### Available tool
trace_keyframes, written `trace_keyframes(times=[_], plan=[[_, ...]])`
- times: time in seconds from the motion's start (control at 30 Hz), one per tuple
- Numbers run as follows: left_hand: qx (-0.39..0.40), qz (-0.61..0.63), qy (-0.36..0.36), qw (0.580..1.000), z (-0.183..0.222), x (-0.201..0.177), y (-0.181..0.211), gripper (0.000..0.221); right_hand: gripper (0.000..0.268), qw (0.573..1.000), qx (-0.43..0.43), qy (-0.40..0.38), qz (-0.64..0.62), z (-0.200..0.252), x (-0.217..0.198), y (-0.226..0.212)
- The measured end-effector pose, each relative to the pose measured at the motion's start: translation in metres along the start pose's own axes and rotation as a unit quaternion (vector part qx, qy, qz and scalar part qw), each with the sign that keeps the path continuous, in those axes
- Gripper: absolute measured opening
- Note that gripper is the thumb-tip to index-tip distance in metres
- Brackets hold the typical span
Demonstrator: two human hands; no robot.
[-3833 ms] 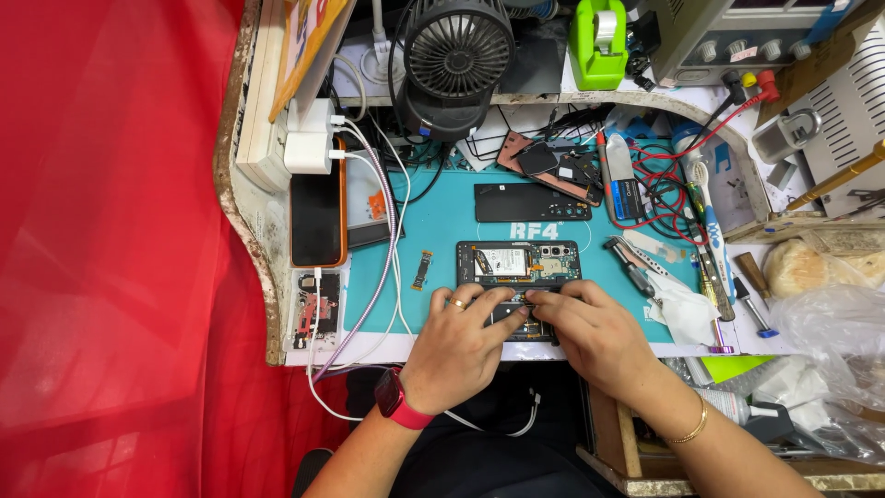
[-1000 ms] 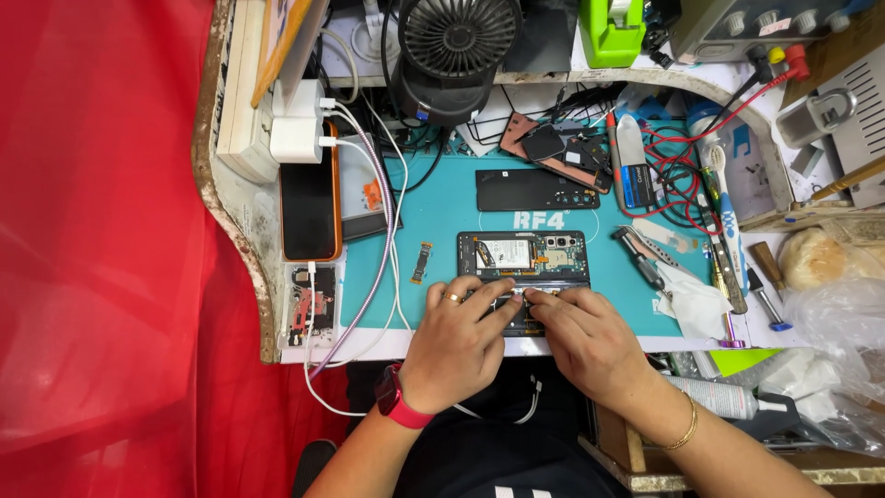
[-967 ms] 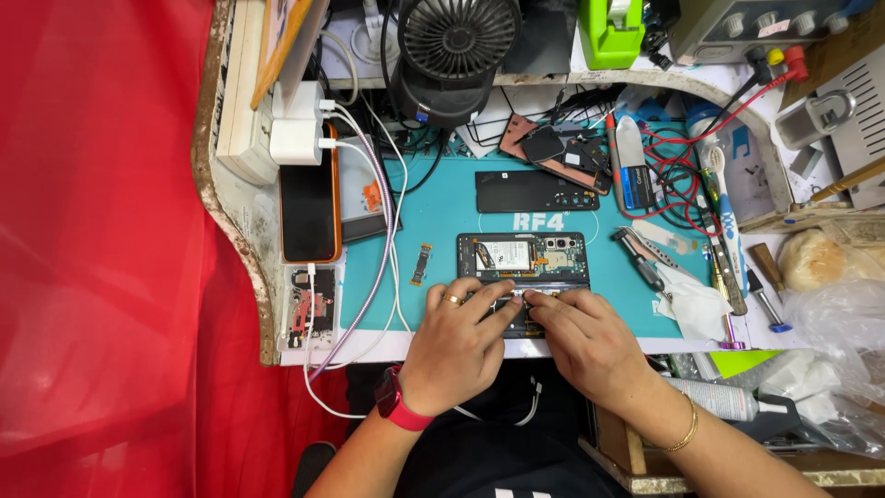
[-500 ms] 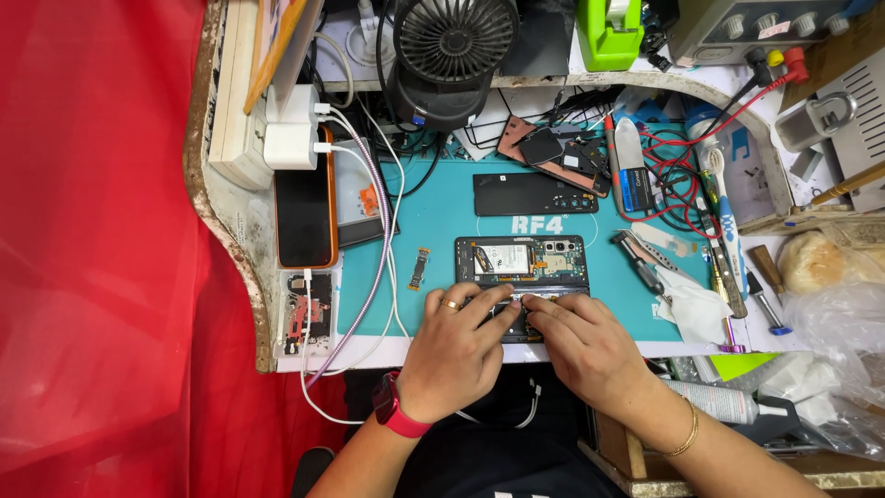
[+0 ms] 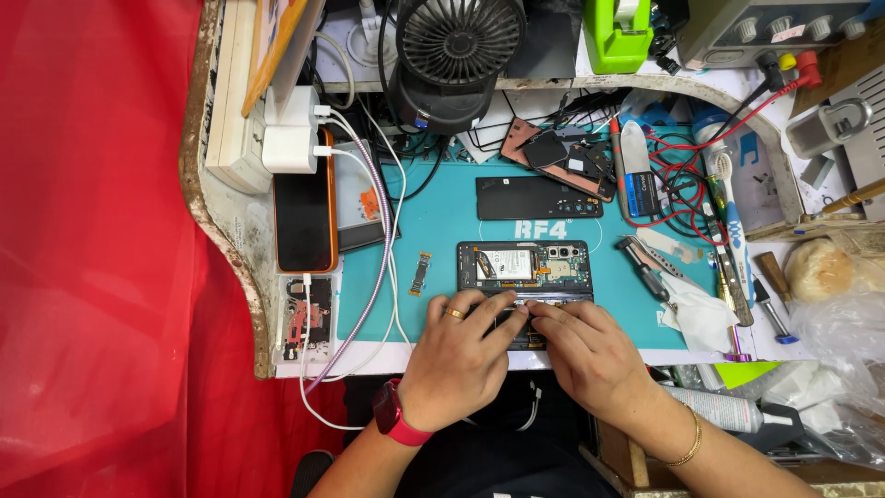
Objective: Disassembling a smartphone by removing internal screws and disconnecting ribbon cables from the motherboard.
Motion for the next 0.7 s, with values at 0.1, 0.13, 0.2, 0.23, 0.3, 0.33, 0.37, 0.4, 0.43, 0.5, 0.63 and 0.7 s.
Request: trace_keyframes(times=[0.1, 0.13, 0.2, 0.23, 0.3, 0.33, 0.37, 0.4, 0.43, 0.5, 0.63, 0.7], plan=[[0.015, -0.010, 0.011, 1.000, -0.001, 0.000, 0.001, 0.038, 0.016, 0.998, 0.037, 0.033, -0.046, 0.002, 0.001, 0.000], [0.012, -0.011, 0.011, 1.000, -0.001, 0.000, 0.001, 0.038, 0.013, 0.996, 0.062, 0.031, -0.064, 0.004, 0.003, 0.001], [0.008, -0.012, 0.010, 1.000, -0.001, 0.000, 0.002, 0.038, 0.010, 0.992, 0.088, 0.029, -0.082, 0.007, 0.005, 0.001], [0.005, -0.016, 0.010, 1.000, -0.001, 0.000, 0.002, 0.039, 0.010, 0.993, 0.092, 0.026, -0.074, 0.008, 0.006, 0.001], [0.004, -0.021, 0.011, 1.000, -0.002, 0.001, 0.002, 0.039, 0.011, 0.993, 0.095, 0.025, -0.066, 0.009, 0.007, 0.003], [0.004, -0.023, 0.009, 1.000, -0.002, 0.001, 0.002, 0.040, 0.012, 0.994, 0.086, 0.024, -0.062, 0.010, 0.006, 0.003], [0.004, -0.026, 0.008, 1.000, -0.001, 0.001, 0.002, 0.040, 0.013, 0.995, 0.077, 0.024, -0.059, 0.011, 0.006, 0.002], [0.004, -0.026, 0.008, 1.000, -0.001, 0.001, 0.002, 0.040, 0.013, 0.995, 0.076, 0.024, -0.059, 0.010, 0.006, 0.002], [0.004, -0.025, 0.008, 1.000, -0.001, 0.001, 0.001, 0.040, 0.012, 0.995, 0.077, 0.021, -0.052, 0.009, 0.006, 0.002], [0.005, -0.023, 0.009, 1.000, -0.001, 0.001, 0.002, 0.040, 0.011, 0.996, 0.077, 0.018, -0.046, 0.008, 0.005, 0.001], [0.002, -0.021, 0.005, 1.000, -0.001, 0.002, 0.001, 0.039, 0.025, 0.996, 0.083, -0.028, -0.017, 0.012, 0.008, 0.004], [0.001, -0.022, 0.006, 1.000, -0.001, 0.002, 0.001, 0.039, 0.035, 0.993, 0.098, -0.061, 0.000, 0.013, 0.009, 0.006]])
Point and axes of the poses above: each hand's wrist, its own z-axis away from the middle knuckle, its own x-axis out of the palm, y = z × x, the point moved 2 cm from there along -z, towards the middle knuckle, and after that the axes turned 11 degrees about -x, right-handed, at the moved point
